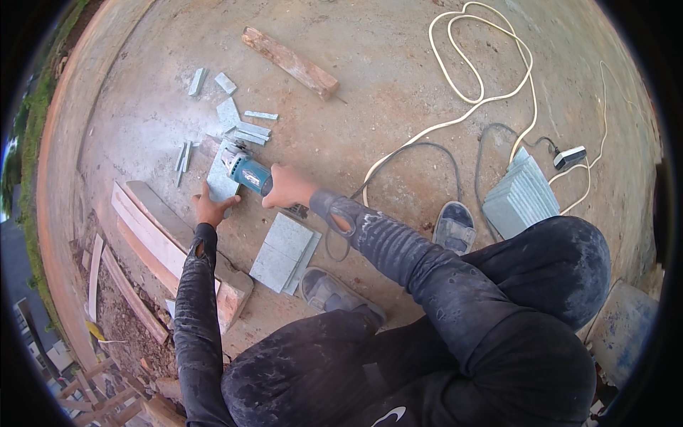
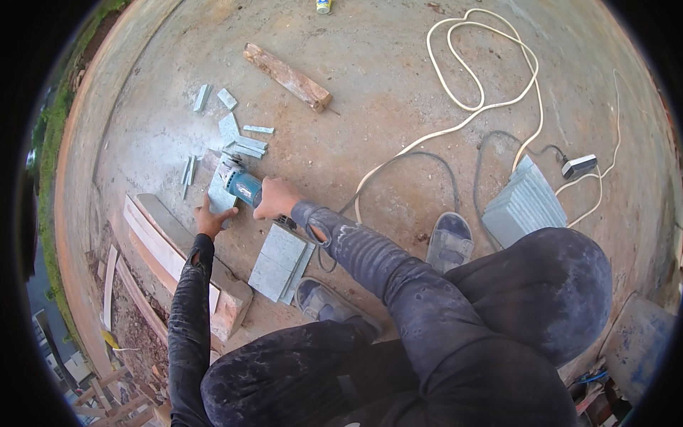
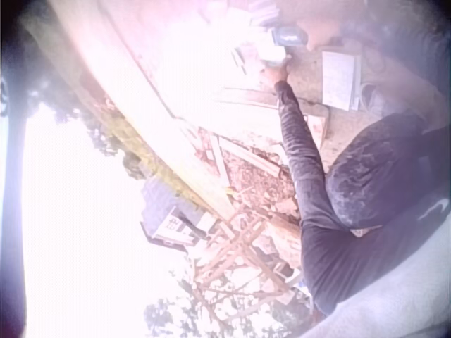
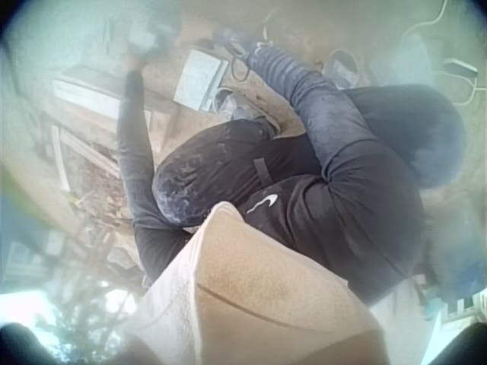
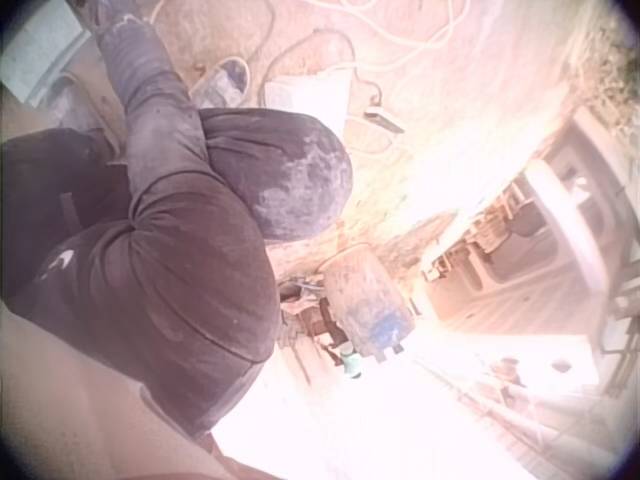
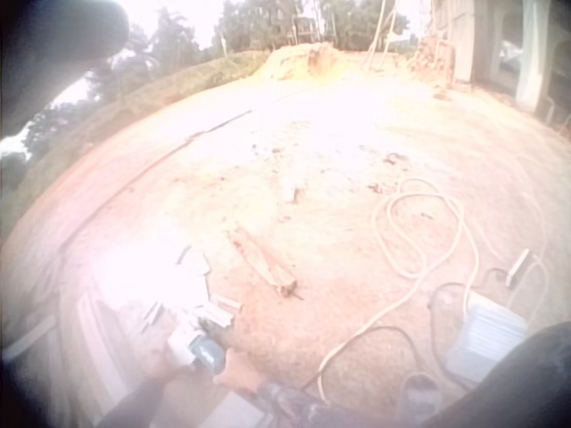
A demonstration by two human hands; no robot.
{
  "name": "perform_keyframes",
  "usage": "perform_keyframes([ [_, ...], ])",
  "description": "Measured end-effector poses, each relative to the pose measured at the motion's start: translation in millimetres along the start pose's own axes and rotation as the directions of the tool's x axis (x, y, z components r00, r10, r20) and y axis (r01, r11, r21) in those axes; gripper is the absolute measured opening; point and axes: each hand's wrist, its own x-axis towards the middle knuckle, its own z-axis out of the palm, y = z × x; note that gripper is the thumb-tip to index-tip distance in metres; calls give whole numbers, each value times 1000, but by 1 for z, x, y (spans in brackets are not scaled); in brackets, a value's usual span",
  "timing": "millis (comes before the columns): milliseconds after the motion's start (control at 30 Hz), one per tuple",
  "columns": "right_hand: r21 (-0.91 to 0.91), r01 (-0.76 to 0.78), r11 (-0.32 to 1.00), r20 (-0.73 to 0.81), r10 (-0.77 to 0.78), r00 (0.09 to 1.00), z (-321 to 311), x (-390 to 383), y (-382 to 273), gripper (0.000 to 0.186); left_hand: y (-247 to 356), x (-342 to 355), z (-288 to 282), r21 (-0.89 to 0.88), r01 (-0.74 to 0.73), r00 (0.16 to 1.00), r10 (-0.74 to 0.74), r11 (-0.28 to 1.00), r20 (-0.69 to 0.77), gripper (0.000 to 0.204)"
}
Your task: The person cuts several stone tiles using a power grinder while kneeling on a concrete surface.
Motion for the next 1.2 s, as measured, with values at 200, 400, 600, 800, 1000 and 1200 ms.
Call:
perform_keyframes([
  [200,28,-16,999,-43,17,999,7,3,2,63,2,-3,-1,-31,36,999,-35,999,26,129],
  [400,139,20,990,-136,-1,991,-7,-1,19,65,-3,-1,5,-113,23,999,-19,993,30,131],
  [600,256,8,967,-166,35,985,-43,-8,25,72,0,-8,4,-114,-60,996,51,992,-75,122],
  [800,186,-1,983,-280,54,959,-64,-18,23,58,-1,-39,-16,-65,-173,961,154,983,-231,113],
  [1000,201,53,978,-248,-1,969,-72,-16,21,54,-67,-104,-77,-38,-139,947,122,990,-298,109],
  [1200,323,78,943,-194,-15,981,-67,-16,16,41,-153,-173,-116,-26,109,957,-112,994,-266,112],
])
